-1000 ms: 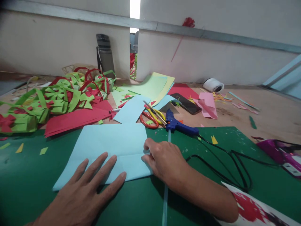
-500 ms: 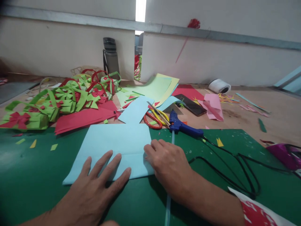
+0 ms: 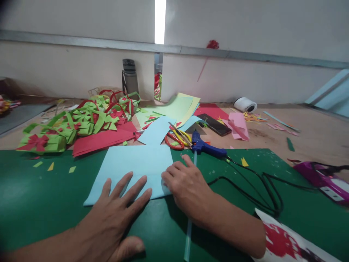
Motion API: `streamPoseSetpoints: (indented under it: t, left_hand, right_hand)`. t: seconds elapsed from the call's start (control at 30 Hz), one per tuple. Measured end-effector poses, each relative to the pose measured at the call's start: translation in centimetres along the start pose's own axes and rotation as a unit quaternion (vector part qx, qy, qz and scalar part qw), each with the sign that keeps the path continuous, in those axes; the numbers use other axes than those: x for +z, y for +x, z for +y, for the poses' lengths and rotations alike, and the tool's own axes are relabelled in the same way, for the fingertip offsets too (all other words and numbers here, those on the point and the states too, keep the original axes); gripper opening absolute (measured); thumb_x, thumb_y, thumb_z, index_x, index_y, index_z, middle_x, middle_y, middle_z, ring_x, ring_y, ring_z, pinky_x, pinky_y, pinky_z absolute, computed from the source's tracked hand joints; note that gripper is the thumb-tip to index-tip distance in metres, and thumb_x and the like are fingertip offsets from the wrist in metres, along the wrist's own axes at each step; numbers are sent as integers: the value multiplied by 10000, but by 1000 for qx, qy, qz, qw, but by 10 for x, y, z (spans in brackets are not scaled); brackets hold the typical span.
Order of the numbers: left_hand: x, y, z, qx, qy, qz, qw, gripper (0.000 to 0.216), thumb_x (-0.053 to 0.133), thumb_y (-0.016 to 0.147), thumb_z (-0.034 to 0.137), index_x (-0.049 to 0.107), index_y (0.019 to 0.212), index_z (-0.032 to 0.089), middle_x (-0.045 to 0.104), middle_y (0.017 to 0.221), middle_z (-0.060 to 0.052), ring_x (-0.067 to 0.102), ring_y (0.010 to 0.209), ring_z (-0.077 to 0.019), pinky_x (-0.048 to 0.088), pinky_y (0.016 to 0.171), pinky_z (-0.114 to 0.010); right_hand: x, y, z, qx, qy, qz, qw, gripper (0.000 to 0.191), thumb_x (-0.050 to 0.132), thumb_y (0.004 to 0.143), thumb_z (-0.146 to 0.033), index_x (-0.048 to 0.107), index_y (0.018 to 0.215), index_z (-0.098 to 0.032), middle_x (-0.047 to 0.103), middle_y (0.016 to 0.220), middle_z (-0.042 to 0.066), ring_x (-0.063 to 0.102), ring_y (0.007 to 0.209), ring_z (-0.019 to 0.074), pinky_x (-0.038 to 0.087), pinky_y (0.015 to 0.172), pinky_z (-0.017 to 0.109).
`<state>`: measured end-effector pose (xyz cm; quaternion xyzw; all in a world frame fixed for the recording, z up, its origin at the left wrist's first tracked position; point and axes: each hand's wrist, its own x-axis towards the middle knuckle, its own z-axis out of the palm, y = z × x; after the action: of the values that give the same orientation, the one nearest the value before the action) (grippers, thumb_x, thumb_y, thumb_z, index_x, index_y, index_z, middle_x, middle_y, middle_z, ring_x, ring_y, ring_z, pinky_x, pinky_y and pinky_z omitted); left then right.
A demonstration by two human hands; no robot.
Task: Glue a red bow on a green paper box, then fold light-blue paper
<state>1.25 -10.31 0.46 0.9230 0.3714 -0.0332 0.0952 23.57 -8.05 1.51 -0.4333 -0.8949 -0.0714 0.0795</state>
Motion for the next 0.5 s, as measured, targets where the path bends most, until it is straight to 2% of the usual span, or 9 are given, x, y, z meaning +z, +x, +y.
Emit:
streamPoseSetpoints:
  t: [0.07,0.1,0.2,0.33,0.5]
  left_hand:
    - [1,0,0,4,4,4,1000,753,302,843,729,274,1449,283,220,1514,-127,186,1334,-500,261,879,-788]
    - [3,0,0,3,6,6,1000,757,293,838,738,272,1448,291,215,1515,-122,181,1336,-497,256,884,-788]
    - [4,-1,1,-6,2,-3,1000,778,243,828,762,281,1445,288,201,1518,-115,165,1342,-492,228,886,-799]
    - [2,-2,3,-3,-8,-13,1000,804,194,827,768,282,1444,260,183,1514,-127,152,1340,-498,200,894,-801]
    - [-2,-2,4,-3,-6,-14,1000,795,246,811,779,275,1435,286,202,1505,-143,160,1333,-508,197,877,-809]
  right_hand:
    - [-1,-7,-11,-16,25,7,1000,140,512,912,-245,641,888,-196,691,891,34,587,885,221,226,961,450]
    - [0,-11,-17,-27,28,6,999,178,524,910,-338,639,924,-204,693,923,34,585,920,234,207,982,468]
    - [6,-26,-33,-50,-18,32,998,475,455,880,-570,617,1085,-174,678,1064,99,555,1037,289,120,1036,533]
    - [13,-37,-44,-33,-59,38,997,618,399,876,-618,561,1234,-141,624,1205,150,508,1135,323,-9,1075,559]
    - [9,-38,-45,-9,-54,29,998,586,398,874,-626,611,1182,-175,630,1219,104,474,1189,328,-91,1077,553]
